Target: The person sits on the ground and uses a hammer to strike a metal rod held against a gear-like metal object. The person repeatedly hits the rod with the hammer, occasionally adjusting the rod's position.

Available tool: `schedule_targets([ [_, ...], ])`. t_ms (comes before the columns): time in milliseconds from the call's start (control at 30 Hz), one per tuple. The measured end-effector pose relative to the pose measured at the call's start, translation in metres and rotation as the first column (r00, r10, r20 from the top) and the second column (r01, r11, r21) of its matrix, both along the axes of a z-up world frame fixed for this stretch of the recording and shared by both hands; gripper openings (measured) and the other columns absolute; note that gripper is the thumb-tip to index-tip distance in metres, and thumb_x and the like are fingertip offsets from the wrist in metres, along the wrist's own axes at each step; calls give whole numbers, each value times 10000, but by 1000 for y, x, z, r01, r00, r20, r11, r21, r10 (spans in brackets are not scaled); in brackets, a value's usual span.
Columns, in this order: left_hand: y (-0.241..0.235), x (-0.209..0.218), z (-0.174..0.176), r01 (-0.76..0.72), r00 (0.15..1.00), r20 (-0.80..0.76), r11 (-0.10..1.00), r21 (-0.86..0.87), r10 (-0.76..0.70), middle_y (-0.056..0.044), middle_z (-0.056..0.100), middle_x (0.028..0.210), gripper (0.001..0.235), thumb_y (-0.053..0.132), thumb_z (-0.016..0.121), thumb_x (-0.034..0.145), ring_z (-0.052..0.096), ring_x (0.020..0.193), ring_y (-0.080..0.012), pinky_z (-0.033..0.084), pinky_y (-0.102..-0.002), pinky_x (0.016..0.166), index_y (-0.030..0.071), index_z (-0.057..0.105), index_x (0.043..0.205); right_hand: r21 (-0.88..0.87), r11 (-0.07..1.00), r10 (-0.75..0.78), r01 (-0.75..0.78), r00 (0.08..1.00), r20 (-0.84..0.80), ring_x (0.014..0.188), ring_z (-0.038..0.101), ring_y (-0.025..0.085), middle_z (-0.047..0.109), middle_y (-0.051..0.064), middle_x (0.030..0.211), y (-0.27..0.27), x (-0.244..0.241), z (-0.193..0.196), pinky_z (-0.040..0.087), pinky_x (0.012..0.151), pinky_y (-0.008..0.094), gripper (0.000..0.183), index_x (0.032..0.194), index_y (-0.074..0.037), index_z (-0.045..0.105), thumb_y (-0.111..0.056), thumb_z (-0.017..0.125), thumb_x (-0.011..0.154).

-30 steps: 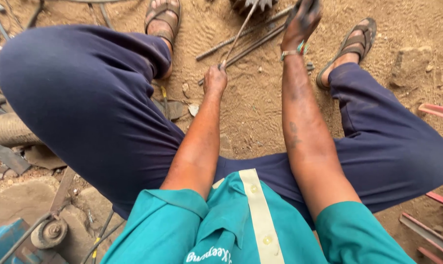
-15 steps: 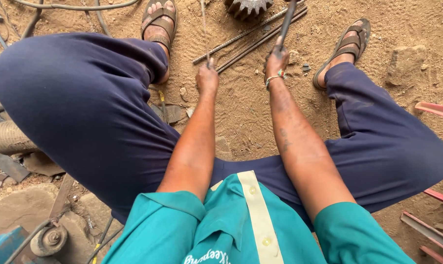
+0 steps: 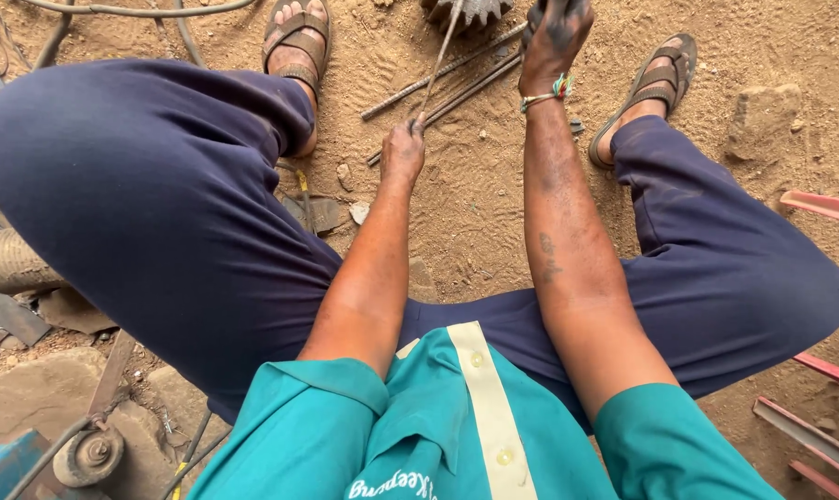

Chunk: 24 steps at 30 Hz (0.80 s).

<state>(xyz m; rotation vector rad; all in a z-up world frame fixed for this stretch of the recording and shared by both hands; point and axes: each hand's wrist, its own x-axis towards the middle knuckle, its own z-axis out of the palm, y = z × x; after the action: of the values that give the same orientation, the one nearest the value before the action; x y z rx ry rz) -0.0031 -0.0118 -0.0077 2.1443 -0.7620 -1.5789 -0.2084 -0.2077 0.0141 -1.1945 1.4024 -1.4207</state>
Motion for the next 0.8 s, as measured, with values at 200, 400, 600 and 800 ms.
schedule_targets([
  [200,1,1,-14,43,999,9,998,54,-44,26,617,773,449,456,410,1129,460,568,-94,390,-287,501,171,665,1365,-67,998,-21,3,960,-278,456,484,65,537,-40,622,9,-3,-36,385,347,243,589,977,-92,669,-642,470,1047],
  [400,-4,-1,-13,52,999,-17,990,129,-50,24,589,761,444,450,425,1103,435,553,-107,374,-290,478,187,606,1412,399,916,204,37,814,-543,440,411,47,490,-71,589,80,5,-63,310,329,232,556,1008,-164,693,-655,435,1046],
  [600,-2,-1,-15,81,997,-12,992,93,-80,34,588,727,462,471,425,1121,396,517,-94,321,-278,457,166,669,1367,385,896,-83,224,933,-350,435,466,80,482,-35,605,43,-3,-46,375,347,263,701,816,-70,585,-731,478,1023],
  [800,-6,2,-18,0,1000,-17,995,100,2,28,576,726,438,455,407,1106,400,523,-105,313,-286,437,157,685,1267,-717,678,-698,-162,165,-697,815,641,276,616,131,955,-4,-7,-13,560,676,358,457,1171,-36,517,-412,259,1205],
])
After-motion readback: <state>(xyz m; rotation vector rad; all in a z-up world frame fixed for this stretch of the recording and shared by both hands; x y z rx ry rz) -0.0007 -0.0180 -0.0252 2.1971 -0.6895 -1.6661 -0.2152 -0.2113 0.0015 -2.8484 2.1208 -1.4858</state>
